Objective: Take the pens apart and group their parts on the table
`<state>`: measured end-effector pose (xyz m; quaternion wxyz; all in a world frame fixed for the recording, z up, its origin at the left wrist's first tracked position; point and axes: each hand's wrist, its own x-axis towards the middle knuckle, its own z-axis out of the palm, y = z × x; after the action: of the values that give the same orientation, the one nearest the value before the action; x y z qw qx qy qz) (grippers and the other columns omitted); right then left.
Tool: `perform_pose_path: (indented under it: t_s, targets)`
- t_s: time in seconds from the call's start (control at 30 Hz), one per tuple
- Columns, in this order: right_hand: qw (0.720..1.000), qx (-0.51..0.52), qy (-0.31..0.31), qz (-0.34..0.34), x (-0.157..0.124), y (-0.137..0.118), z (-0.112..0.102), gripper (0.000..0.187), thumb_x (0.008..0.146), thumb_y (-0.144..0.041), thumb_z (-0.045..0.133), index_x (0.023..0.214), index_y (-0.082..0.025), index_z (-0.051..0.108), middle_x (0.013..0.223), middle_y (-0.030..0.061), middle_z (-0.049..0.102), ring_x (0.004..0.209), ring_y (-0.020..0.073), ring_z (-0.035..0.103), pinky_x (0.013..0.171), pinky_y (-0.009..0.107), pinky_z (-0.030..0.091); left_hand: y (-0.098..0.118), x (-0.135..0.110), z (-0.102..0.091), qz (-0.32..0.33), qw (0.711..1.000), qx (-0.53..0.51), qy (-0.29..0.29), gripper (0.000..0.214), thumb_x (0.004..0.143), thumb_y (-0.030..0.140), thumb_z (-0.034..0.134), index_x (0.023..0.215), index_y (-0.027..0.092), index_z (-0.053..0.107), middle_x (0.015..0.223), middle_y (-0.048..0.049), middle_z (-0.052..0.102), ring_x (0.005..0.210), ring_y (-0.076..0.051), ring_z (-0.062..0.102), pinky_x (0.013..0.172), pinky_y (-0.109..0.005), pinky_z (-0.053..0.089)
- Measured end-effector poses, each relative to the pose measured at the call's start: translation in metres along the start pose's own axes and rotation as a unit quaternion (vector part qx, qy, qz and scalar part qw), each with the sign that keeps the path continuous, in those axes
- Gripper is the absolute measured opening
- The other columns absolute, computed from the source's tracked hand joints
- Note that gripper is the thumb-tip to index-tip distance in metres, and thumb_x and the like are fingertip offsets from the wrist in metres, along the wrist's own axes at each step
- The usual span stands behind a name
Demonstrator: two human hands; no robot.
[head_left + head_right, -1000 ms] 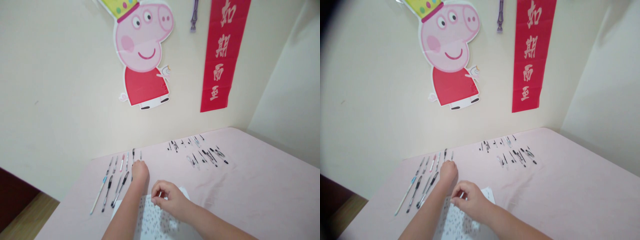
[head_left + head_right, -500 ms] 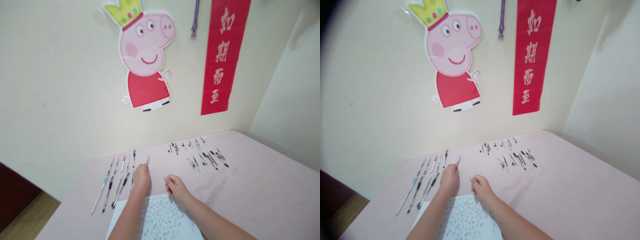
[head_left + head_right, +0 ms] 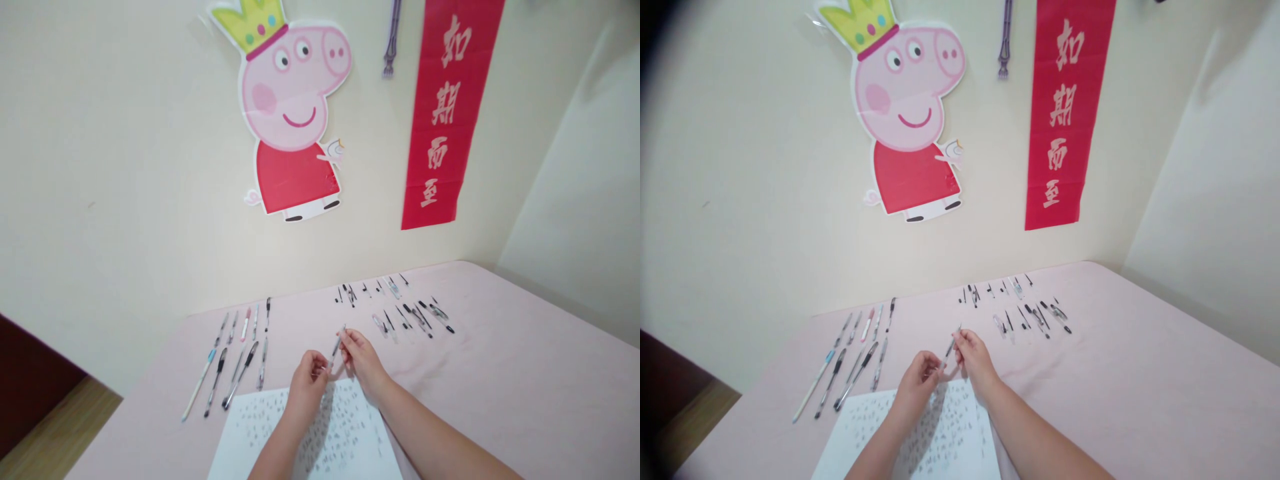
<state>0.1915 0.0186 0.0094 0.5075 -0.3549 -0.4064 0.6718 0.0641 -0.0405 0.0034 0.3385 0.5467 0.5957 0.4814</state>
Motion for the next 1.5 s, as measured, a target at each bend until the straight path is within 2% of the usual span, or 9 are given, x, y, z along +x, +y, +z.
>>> perform_pose_path:
  t_s: [0.17, 0.27, 0.4, 0.53, 0.67, 0.8, 0.97, 1.3, 1.5]
  targets:
    - [1.0, -0.011, -0.015, -0.007, 0.0016, 0.0052, -0.0012, 0.038, 0.067, -0.052, 0.066, 0.064, -0.017, 0.049, 0.045, -0.008, 0.043, 0.039, 0.005, 0.034, 0.039, 0.017, 0.025, 0.0007, -0.0059, -0.0003, 0.066, 0.99, 0.125, 0.027, 0.024, 0.074, 0.016, 0.048, 0.096, 0.019, 0.053, 0.089, -0.0059, 0.06, 0.082, -0.018, 0.057, 0.077, -0.033, 0.044]
    - [0.999, -0.014, -0.043, -0.005, 0.0015, 0.0078, -0.0014, 0.037, 0.068, -0.051, 0.066, 0.069, -0.016, 0.056, 0.051, -0.0062, 0.047, 0.042, 0.0055, 0.039, 0.041, 0.017, 0.028, 0.0039, -0.0088, -0.0008, 0.098, 0.977, 0.188, 0.033, 0.02, 0.079, 0.02, 0.044, 0.096, 0.02, 0.053, 0.091, -0.0065, 0.058, 0.087, -0.02, 0.055, 0.079, -0.035, 0.043]
    - [0.999, 0.001, -0.051, 0.01, 0.0023, 0.0091, -0.0018, 0.038, 0.065, -0.049, 0.069, 0.078, -0.015, 0.062, 0.058, -0.0047, 0.052, 0.046, 0.0061, 0.044, 0.042, 0.017, 0.032, 0.0049, -0.0105, -0.0023, 0.1, 0.966, 0.234, 0.034, 0.018, 0.086, 0.027, 0.038, 0.093, 0.021, 0.053, 0.09, -0.0058, 0.056, 0.086, -0.019, 0.055, 0.077, -0.033, 0.044]
    - [1.0, 0.019, -0.019, 0.004, 0.0049, 0.0091, -0.0043, 0.035, 0.063, -0.047, 0.071, 0.069, -0.016, 0.058, 0.054, -0.0049, 0.052, 0.045, 0.0058, 0.044, 0.042, 0.017, 0.032, 0.0038, -0.0109, -0.003, 0.111, 0.962, 0.246, 0.043, 0.017, 0.086, 0.028, 0.038, 0.091, 0.021, 0.053, 0.089, -0.0045, 0.056, 0.084, -0.018, 0.055, 0.076, -0.031, 0.043]
    - [1.0, 0.016, -0.019, 0.019, 0.0062, 0.0096, -0.0062, 0.035, 0.059, -0.045, 0.074, 0.063, -0.016, 0.055, 0.051, -0.0052, 0.052, 0.042, 0.0052, 0.042, 0.04, 0.017, 0.03, 0.0049, -0.0108, -0.0034, 0.108, 0.961, 0.25, 0.051, 0.015, 0.085, 0.03, 0.042, 0.084, 0.021, 0.054, 0.082, -0.003, 0.057, 0.079, -0.017, 0.056, 0.071, -0.029, 0.043]
    - [0.999, 0.001, -0.023, 0.039, 0.0064, 0.0096, -0.0067, 0.035, 0.06, -0.044, 0.074, 0.063, -0.015, 0.055, 0.049, -0.0054, 0.052, 0.039, 0.0039, 0.039, 0.038, 0.016, 0.026, 0.0046, -0.0104, -0.0052, 0.096, 0.963, 0.245, 0.052, 0.017, 0.083, 0.03, 0.044, 0.079, 0.021, 0.056, 0.076, -0.0023, 0.059, 0.073, -0.017, 0.056, 0.066, -0.027, 0.042]
    - [0.999, 0.0, -0.025, 0.047, 0.0079, 0.0097, -0.0069, 0.035, 0.058, -0.044, 0.075, 0.062, -0.015, 0.055, 0.05, -0.0048, 0.053, 0.039, 0.0035, 0.039, 0.038, 0.016, 0.024, 0.0023, -0.0098, -0.0065, 0.089, 0.967, 0.235, 0.046, 0.019, 0.085, 0.031, 0.042, 0.081, 0.021, 0.058, 0.078, -0.0033, 0.06, 0.074, -0.017, 0.057, 0.068, -0.028, 0.042]
    - [0.998, 0.012, -0.03, 0.049, 0.0079, 0.0051, -0.0056, 0.037, 0.053, -0.045, 0.077, 0.06, -0.015, 0.056, 0.049, -0.004, 0.054, 0.04, 0.004, 0.04, 0.038, 0.017, 0.025, -0.0011, -0.0061, -0.0078, 0.103, 0.969, 0.221, 0.047, 0.024, 0.085, 0.032, 0.042, 0.081, 0.019, 0.061, 0.076, -0.0049, 0.062, 0.074, -0.018, 0.058, 0.068, -0.03, 0.044]
    - [0.998, 0.033, -0.037, 0.04, 0.0092, 0.0073, -0.0066, 0.035, 0.054, -0.045, 0.078, 0.061, -0.015, 0.06, 0.053, -0.0033, 0.055, 0.043, 0.0049, 0.042, 0.04, 0.017, 0.028, -0.0025, -0.0044, -0.0088, 0.089, 0.973, 0.211, 0.033, 0.033, 0.086, 0.035, 0.039, 0.081, 0.018, 0.066, 0.078, -0.0071, 0.067, 0.075, -0.019, 0.061, 0.07, -0.031, 0.045]
